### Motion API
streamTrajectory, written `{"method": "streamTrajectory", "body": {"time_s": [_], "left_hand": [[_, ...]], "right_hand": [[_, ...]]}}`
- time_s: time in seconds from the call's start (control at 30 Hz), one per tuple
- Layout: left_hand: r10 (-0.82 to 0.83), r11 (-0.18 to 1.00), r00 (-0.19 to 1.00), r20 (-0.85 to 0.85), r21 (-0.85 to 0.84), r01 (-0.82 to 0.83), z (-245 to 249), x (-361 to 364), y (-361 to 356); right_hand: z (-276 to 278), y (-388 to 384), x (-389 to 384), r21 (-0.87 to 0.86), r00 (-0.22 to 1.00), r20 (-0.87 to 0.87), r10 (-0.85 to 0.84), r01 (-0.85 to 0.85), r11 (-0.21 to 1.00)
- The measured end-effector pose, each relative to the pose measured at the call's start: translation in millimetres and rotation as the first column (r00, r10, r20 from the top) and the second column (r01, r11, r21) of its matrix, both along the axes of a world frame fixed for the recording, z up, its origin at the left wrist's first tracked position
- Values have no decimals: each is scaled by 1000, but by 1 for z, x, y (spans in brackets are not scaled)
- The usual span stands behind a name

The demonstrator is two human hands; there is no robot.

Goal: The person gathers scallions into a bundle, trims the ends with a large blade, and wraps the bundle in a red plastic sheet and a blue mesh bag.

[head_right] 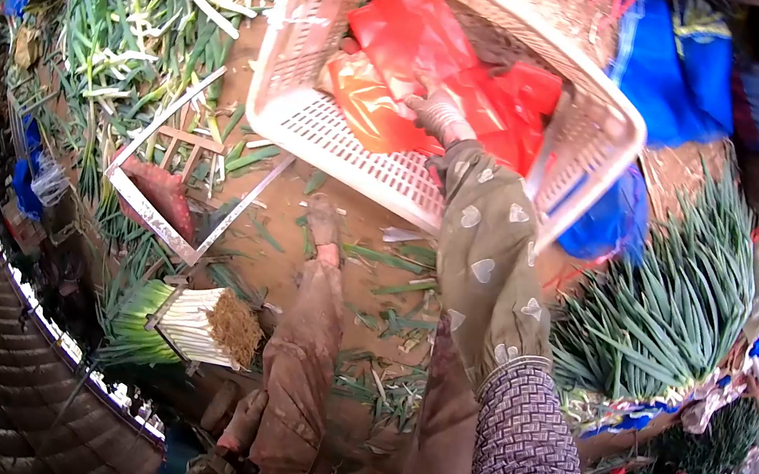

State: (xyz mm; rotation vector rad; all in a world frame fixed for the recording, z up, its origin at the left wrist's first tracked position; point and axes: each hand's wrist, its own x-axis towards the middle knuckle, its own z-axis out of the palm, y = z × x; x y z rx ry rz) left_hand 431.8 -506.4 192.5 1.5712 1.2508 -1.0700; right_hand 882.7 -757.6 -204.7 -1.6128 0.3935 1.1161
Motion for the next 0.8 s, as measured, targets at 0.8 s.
{"method": "streamTrajectory", "body": {"time_s": [0.8], "left_hand": [[143, 964, 845, 516, -266, -1, 16, 105, 21]], "right_hand": [[389, 43, -180, -215, 391, 765, 512, -594, 775]]}}
